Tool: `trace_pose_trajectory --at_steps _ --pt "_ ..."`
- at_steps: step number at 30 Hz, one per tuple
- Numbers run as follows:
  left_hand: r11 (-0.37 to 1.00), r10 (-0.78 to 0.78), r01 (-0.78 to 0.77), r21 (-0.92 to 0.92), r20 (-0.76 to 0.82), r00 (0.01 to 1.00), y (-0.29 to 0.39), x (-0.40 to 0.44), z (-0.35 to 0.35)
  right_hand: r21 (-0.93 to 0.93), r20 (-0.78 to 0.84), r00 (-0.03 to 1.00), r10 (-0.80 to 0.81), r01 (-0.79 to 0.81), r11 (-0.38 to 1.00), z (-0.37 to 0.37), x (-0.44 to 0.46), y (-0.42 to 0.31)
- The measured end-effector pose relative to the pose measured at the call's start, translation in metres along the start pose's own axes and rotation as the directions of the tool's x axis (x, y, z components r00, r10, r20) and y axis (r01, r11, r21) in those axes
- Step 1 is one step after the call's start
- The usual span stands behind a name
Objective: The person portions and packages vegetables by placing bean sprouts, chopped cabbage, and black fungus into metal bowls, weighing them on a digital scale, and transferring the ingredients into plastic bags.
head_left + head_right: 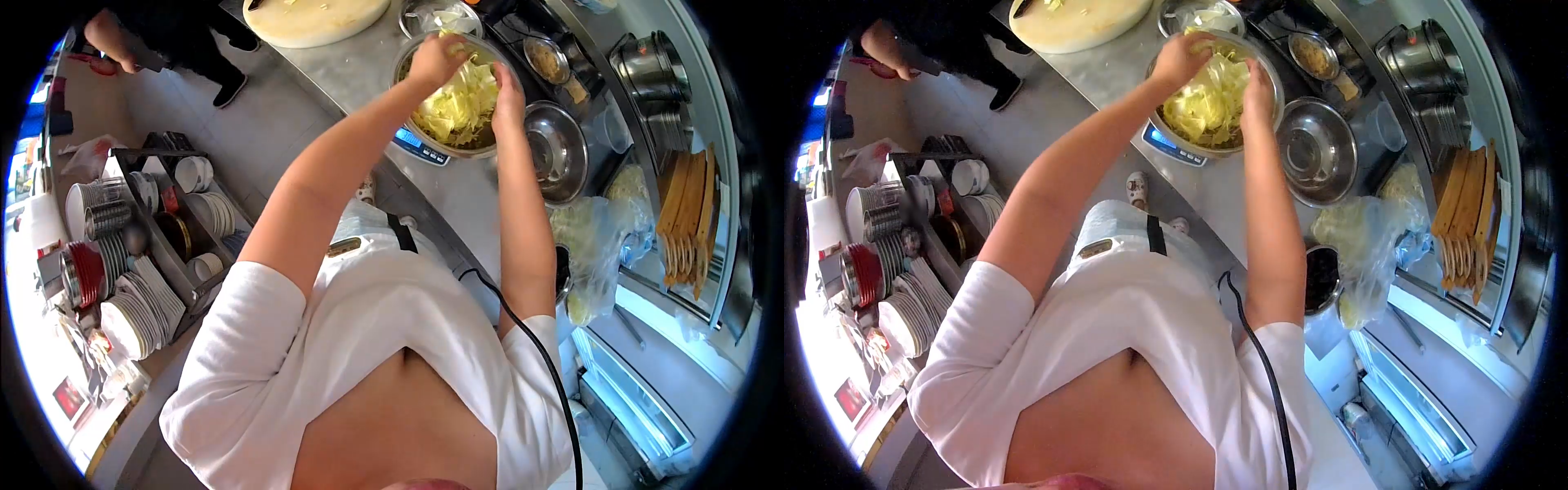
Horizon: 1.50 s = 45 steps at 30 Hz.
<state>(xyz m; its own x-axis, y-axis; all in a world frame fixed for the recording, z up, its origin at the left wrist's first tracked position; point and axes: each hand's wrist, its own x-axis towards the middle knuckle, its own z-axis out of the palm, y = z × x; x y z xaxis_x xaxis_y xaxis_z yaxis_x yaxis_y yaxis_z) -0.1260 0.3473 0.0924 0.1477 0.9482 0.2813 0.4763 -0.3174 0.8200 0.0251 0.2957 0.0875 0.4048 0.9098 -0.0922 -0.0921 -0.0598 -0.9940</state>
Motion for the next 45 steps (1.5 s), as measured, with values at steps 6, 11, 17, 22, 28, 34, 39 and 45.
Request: trace_pose_trajectory --at_steps 6,11,17,22,28,34,39,45 --pt "0.993 -0.105 0.108 -0.043 0.078 0.991 0.020 0.010 -0.026 -0.169 0.107 0.993 -0.051 0.068 0.983 -0.040 -0.056 -0.062" --pt "0.869 -0.259 0.281 -0.408 0.110 0.960 0.074 0.004 -0.055 -0.149 0.164 0.983 -0.083 0.108 0.983 -0.117 -0.096 -0.061" --pt "0.938 0.001 0.021 -0.346 0.064 0.998 0.044 0.021 -0.035 -0.114 -0.081 0.996 -0.029 0.020 0.993 -0.224 -0.157 -0.051" --pt "0.919 -0.075 0.155 -0.362 0.225 0.971 0.088 0.007 -0.049 -0.052 -0.363 0.932 -0.022 0.003 0.999 -0.315 -0.205 -0.020" --pt "0.981 -0.109 0.156 -0.112 0.344 0.932 0.118 -0.006 -0.050 -0.043 -0.561 0.827 0.021 -0.055 0.998 -0.361 -0.254 -0.006" --pt "0.780 0.275 -0.531 0.331 0.582 0.766 0.025 0.008 -0.008 -0.077 -0.549 0.834 0.044 -0.102 0.992 -0.391 -0.276 0.017" --pt "0.936 0.136 -0.254 0.244 0.413 0.900 0.059 0.009 -0.044 -0.243 -0.554 0.831 0.049 -0.218 0.945 -0.416 -0.284 0.047" --pt "0.937 0.342 -0.327 0.125 -0.129 0.931 0.016 -0.015 -0.100 -0.942 -0.159 0.952 -0.264 -0.066 0.330 -0.377 -0.286 0.078"
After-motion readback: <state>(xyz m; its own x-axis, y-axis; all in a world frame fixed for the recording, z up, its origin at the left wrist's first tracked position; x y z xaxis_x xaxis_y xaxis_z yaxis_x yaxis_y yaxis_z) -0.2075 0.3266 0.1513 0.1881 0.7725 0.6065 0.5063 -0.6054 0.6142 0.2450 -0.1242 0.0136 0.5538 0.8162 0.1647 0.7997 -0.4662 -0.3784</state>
